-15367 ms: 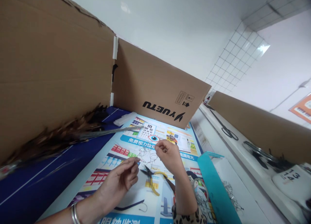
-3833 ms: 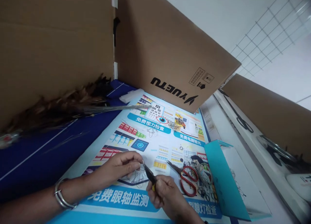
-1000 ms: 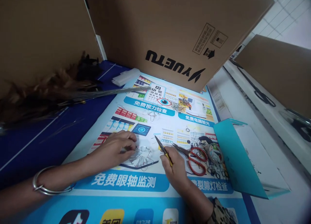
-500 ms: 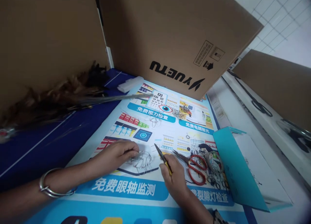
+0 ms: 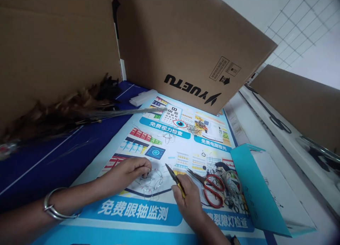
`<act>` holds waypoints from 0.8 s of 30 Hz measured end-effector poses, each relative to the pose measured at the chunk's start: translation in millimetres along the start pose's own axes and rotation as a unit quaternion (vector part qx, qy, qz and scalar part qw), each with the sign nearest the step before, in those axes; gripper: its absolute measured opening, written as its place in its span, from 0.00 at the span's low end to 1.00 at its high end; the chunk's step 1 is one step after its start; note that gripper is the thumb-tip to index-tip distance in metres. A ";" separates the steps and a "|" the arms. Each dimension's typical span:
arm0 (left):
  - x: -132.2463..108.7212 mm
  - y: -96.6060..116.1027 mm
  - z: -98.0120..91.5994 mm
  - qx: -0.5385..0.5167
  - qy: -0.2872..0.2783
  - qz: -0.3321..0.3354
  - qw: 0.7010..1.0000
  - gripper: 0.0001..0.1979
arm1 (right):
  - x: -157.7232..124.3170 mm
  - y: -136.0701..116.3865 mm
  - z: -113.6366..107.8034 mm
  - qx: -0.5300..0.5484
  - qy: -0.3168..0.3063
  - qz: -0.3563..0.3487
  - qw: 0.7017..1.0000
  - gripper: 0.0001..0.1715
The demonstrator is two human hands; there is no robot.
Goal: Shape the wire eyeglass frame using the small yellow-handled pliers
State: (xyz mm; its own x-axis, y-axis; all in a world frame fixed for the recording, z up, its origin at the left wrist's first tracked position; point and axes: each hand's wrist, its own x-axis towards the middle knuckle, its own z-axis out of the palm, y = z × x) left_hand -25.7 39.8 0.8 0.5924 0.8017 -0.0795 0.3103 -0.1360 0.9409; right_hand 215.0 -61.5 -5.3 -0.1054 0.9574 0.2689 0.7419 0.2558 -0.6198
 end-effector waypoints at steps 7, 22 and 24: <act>-1.4 -3.7 1.9 0.018 0.000 0.000 1.000 0.13 | 1.1 -2.2 -2.7 0.025 -0.001 0.018 1.000 0.13; -8.3 2.3 11.7 -0.062 0.014 -0.032 0.997 0.08 | 2.8 -1.7 -3.6 0.049 0.009 0.021 0.999 0.12; -7.4 -0.2 11.7 -0.067 0.017 -0.034 0.997 0.08 | 2.8 -1.6 -3.9 0.051 0.006 0.016 0.999 0.13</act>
State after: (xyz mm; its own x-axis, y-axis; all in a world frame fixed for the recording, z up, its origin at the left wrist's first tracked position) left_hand -21.5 27.1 -2.7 0.5465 0.8264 -0.1356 0.2457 -0.0035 0.9693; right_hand 216.1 -59.7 -0.7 -0.0739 0.9638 0.2563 0.6738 0.2377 -0.6996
